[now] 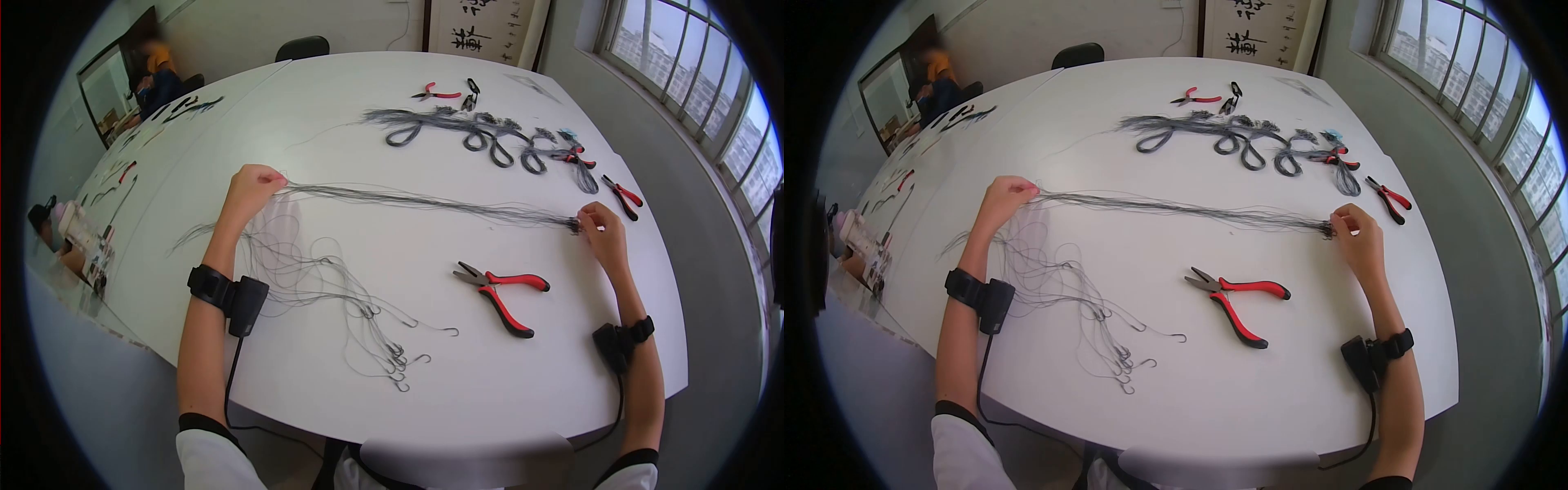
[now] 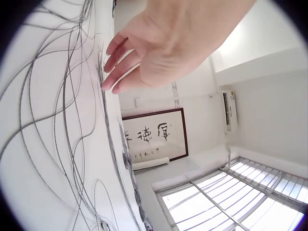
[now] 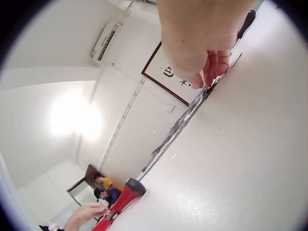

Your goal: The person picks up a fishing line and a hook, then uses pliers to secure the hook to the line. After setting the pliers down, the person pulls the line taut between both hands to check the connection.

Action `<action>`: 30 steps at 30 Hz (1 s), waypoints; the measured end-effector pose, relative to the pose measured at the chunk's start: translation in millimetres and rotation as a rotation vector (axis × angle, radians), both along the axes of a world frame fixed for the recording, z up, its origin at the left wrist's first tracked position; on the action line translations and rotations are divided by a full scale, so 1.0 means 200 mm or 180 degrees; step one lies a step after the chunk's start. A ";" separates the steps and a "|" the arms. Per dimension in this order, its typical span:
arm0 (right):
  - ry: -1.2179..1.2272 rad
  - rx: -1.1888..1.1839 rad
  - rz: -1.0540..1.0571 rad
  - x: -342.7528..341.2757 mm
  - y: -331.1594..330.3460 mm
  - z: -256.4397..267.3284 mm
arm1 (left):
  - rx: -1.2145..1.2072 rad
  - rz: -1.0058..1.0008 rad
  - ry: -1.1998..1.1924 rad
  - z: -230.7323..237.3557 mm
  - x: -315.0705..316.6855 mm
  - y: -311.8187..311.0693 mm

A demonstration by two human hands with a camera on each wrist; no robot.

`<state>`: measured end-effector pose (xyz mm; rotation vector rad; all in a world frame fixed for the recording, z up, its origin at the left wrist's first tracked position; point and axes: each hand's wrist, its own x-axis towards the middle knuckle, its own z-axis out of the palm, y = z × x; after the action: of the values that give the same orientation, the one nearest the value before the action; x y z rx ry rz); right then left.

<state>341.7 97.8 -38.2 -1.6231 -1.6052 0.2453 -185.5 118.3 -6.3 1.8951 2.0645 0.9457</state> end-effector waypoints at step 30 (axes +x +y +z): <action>-0.0101 0.1102 0.0914 -0.42 -0.23 0.14 | -0.0419 -0.3805 0.1031 0.02 0.91 -0.47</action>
<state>257.3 52.2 -10.5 -1.1401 -1.7913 0.0824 -3.1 23.8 -2.2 2.6747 0.6783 0.1901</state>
